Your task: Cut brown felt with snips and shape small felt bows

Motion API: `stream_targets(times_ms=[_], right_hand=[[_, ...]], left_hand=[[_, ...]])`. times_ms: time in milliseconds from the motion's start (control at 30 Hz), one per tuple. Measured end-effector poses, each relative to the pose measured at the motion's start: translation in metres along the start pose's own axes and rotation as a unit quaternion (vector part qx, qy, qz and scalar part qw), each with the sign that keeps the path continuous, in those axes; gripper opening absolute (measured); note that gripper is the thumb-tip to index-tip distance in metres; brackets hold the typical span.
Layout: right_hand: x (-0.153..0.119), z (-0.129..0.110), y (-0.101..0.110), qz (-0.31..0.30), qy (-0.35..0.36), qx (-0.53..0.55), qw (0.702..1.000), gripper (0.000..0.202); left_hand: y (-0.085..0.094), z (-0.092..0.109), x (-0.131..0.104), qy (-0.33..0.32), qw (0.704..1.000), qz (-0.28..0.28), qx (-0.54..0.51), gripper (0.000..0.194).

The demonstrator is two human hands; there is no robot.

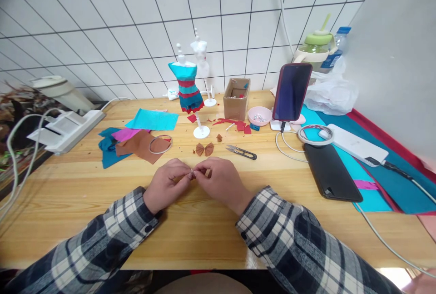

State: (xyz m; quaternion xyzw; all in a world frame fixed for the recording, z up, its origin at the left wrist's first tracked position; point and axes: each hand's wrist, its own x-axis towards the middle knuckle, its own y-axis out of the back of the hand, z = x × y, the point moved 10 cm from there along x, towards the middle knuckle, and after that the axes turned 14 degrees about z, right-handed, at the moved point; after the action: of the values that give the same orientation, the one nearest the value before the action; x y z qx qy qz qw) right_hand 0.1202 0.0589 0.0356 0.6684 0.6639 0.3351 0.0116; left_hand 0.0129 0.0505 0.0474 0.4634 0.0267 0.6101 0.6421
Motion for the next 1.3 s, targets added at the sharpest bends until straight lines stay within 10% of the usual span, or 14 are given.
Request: stream_targets(times_ms=[633,1300], right_hand=[[-0.009,-0.021,-0.003,-0.033,0.086,-0.013,0.996,0.02],[-0.002,-0.005,0.0,0.0,0.026,-0.023,0.999,0.009]], left_hand=[[0.003,-0.009,0.005,0.059,0.997,0.006,-0.041,0.021],[-0.004,0.0,0.001,0.017,1.0,-0.012,-0.01,0.021]])
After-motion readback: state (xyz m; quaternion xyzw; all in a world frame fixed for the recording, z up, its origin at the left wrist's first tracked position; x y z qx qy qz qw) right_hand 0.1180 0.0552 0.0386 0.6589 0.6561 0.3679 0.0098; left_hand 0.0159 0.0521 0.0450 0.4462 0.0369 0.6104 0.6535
